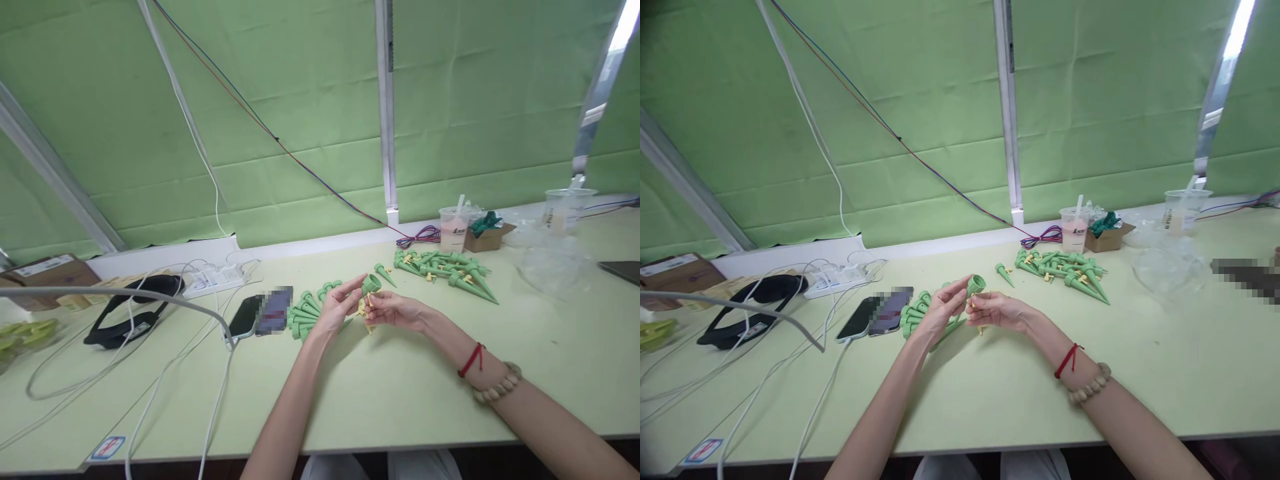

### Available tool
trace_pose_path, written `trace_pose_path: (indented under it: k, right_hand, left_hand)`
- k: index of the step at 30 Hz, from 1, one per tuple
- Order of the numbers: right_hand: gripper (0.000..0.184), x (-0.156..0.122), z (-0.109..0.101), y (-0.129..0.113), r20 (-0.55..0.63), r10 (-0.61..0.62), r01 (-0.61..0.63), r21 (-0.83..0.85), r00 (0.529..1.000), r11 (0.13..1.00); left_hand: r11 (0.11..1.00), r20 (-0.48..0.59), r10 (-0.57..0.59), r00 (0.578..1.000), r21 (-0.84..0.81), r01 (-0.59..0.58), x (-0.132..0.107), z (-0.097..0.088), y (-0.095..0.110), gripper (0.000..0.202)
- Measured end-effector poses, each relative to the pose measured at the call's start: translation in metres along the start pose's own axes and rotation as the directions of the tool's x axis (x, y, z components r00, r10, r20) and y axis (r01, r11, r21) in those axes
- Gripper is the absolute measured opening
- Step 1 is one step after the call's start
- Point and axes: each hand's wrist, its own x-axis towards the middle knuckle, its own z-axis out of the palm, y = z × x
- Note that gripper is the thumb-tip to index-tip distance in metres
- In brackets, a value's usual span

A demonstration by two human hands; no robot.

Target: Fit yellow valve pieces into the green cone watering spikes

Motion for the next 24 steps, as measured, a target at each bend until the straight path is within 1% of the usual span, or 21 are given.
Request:
trace_pose_path:
  k: [3,5,6,7,8,9,10,12,13,14,15,16,17,18,19,20,21,22,24]
  right_hand:
    - [0.025,0.0,-0.001,-0.004,-0.06,0.004,-0.013,-0.139,0.998,0.99]
    - [0.03,0.002,-0.002,-0.003,-0.154,-0.012,-0.021,-0.214,0.988,0.977]
    - [0.032,0.003,-0.002,-0.002,-0.223,-0.034,-0.026,-0.262,0.974,0.965]
    - [0.033,0.005,-0.003,0.0,-0.304,-0.078,-0.028,-0.331,0.95,0.943]
    - [0.033,0.007,-0.003,0.003,-0.385,-0.15,-0.028,-0.421,0.911,0.907]
    - [0.032,0.009,-0.003,0.006,-0.45,-0.246,-0.03,-0.522,0.859,0.852]
    - [0.03,0.011,-0.003,0.009,-0.48,-0.36,-0.028,-0.628,0.8,0.777]
    - [0.028,0.014,-0.003,0.014,-0.45,-0.557,-0.001,-0.779,0.698,0.628]
    - [0.028,0.015,-0.003,0.015,-0.421,-0.622,0.026,-0.815,0.66,0.578]
    - [0.028,0.015,-0.002,0.016,-0.4,-0.657,0.059,-0.826,0.639,0.56]
    - [0.03,0.016,-0.002,0.016,-0.4,-0.659,0.094,-0.809,0.637,0.581]
    - [0.031,0.016,-0.001,0.015,-0.418,-0.622,0.122,-0.759,0.662,0.64]
    - [0.032,0.015,0.0,0.014,-0.438,-0.542,0.137,-0.674,0.717,0.726]
    - [0.032,0.015,0.001,0.013,-0.438,-0.432,0.136,-0.561,0.788,0.816]
    - [0.032,0.014,0.002,0.012,-0.414,-0.311,0.118,-0.429,0.855,0.895]
    - [0.032,0.013,0.004,0.01,-0.369,-0.2,0.091,-0.293,0.908,0.952]
    - [0.033,0.012,0.006,0.009,-0.314,-0.111,0.06,-0.165,0.943,0.984]
    - [0.033,0.011,0.007,0.008,-0.264,-0.049,0.035,-0.057,0.963,0.998]
    - [0.032,0.009,0.009,0.007,-0.211,0.016,0.006,0.103,0.977,0.995]
  left_hand:
    - [0.996,-0.04,0.014,0.999,0.087,-0.011,0.001,-0.001,-0.001,0.054]
    - [0.989,-0.081,0.042,0.996,0.141,-0.03,0.003,0.0,-0.003,0.051]
    - [0.984,-0.1,0.069,0.993,0.17,-0.051,0.004,0.001,-0.006,0.048]
    - [0.977,-0.118,0.104,0.988,0.2,-0.078,0.005,0.002,-0.009,0.044]
    - [0.967,-0.135,0.139,0.981,0.231,-0.106,0.006,0.003,-0.013,0.04]
    - [0.956,-0.151,0.173,0.973,0.263,-0.129,0.007,0.004,-0.017,0.037]
    - [0.948,-0.168,0.19,0.967,0.288,-0.137,0.008,0.006,-0.021,0.035]
    - [0.94,-0.201,0.198,0.959,0.317,-0.127,0.009,0.008,-0.029,0.038]
    - [0.941,-0.21,0.198,0.957,0.316,-0.125,0.01,0.008,-0.031,0.039]
    - [0.942,-0.216,0.196,0.956,0.311,-0.123,0.01,0.009,-0.032,0.039]
    - [0.945,-0.222,0.196,0.955,0.303,-0.123,0.01,0.009,-0.033,0.038]
    - [0.948,-0.229,0.194,0.954,0.292,-0.123,0.01,0.009,-0.032,0.037]
    - [0.953,-0.235,0.191,0.953,0.279,-0.122,0.01,0.009,-0.031,0.036]
    - [0.958,-0.237,0.183,0.954,0.262,-0.119,0.01,0.009,-0.029,0.036]
    - [0.964,-0.235,0.172,0.957,0.238,-0.115,0.01,0.009,-0.027,0.037]
    - [0.972,-0.229,0.159,0.96,0.208,-0.111,0.01,0.009,-0.024,0.037]
    - [0.98,-0.222,0.142,0.965,0.172,-0.104,0.009,0.009,-0.022,0.038]
    - [0.987,-0.217,0.12,0.969,0.135,-0.092,0.009,0.009,-0.02,0.039]
    - [0.995,-0.219,0.079,0.973,0.078,-0.063,0.007,0.008,-0.015,0.04]
